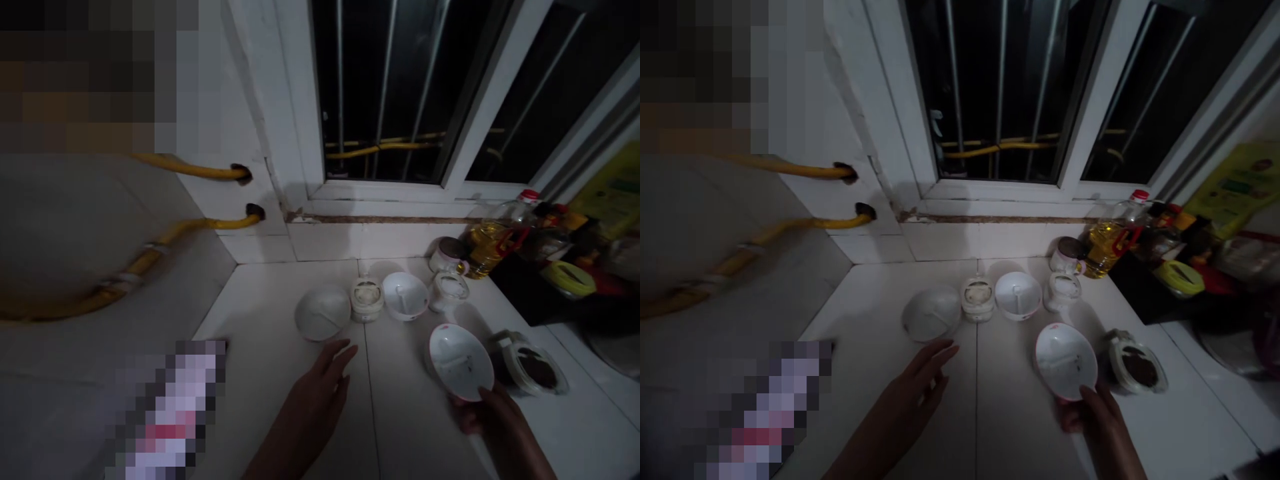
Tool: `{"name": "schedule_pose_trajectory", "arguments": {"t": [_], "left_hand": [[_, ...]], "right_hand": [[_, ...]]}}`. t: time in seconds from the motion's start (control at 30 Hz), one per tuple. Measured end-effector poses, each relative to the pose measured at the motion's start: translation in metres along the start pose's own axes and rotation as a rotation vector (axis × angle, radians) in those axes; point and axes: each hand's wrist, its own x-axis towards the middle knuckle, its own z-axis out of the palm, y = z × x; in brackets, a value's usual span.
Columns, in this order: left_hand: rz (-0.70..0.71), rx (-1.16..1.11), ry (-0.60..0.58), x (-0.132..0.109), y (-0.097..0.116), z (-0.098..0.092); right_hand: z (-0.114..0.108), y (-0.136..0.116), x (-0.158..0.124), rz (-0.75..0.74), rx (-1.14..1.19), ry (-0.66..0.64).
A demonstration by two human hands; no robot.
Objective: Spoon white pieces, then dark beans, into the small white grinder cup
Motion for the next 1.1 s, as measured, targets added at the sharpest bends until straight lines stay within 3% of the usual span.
{"name": "schedule_pose_trajectory", "arguments": {"t": [0.27, 0.47, 0.6, 0.7, 0.83, 0.93, 1.1], "left_hand": [[-0.016, -0.202, -0.045, -0.002, 0.009, 0.002], [-0.155, -0.344, -0.151, -0.005, 0.014, -0.009], [-0.208, -0.322, -0.186, -0.007, 0.009, -0.012], [-0.198, -0.196, -0.088, -0.009, 0.006, -0.010], [-0.061, 0.063, 0.066, -0.005, 0.012, -0.008], [0.034, 0.145, -0.006, 0.001, 0.023, -0.005], [0.059, 0.104, -0.110, 0.008, 0.037, 0.000]], "right_hand": [[0.030, -0.006, -0.013, 0.088, -0.035, -0.153], [0.071, 0.005, -0.016, 0.130, -0.144, -0.369], [0.084, 0.016, -0.019, 0.109, -0.170, -0.443], [0.087, 0.021, -0.023, 0.090, -0.184, -0.446], [0.083, 0.024, -0.029, 0.064, -0.193, -0.438], [0.076, 0.026, -0.030, 0.022, -0.189, -0.416], [0.066, 0.025, -0.031, 0.040, -0.187, -0.456]]}}
